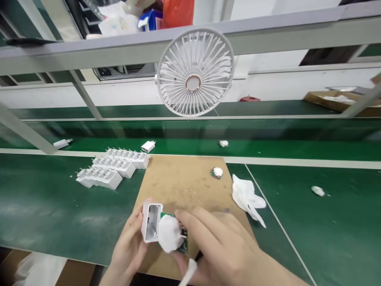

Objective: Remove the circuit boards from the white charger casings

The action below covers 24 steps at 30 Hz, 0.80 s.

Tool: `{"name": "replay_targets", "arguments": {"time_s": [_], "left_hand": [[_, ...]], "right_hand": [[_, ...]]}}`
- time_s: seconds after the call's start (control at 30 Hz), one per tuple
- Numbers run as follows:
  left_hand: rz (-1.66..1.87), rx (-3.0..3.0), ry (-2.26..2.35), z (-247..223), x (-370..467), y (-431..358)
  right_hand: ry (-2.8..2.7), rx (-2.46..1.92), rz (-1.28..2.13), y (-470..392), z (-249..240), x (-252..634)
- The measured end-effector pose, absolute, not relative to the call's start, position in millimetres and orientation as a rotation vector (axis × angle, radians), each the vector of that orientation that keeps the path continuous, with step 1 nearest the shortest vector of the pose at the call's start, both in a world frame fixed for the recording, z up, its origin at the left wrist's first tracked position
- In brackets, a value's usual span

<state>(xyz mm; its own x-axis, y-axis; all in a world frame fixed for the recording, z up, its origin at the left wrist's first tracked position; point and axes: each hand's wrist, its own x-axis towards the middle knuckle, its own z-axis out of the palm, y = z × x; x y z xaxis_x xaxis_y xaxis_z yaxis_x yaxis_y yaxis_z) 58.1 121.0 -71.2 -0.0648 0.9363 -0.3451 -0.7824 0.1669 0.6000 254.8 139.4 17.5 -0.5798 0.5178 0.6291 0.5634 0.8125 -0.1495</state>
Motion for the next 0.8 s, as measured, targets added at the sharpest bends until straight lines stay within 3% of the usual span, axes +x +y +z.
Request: {"name": "replay_targets", "arguments": {"time_s": [0.8], "left_hand": [[1.354,0.269,0.908,-74.3,72.0,110.3]], "right_hand": [[-2.599,-0.785,-0.239,139.2,14.8,252.2]]}}
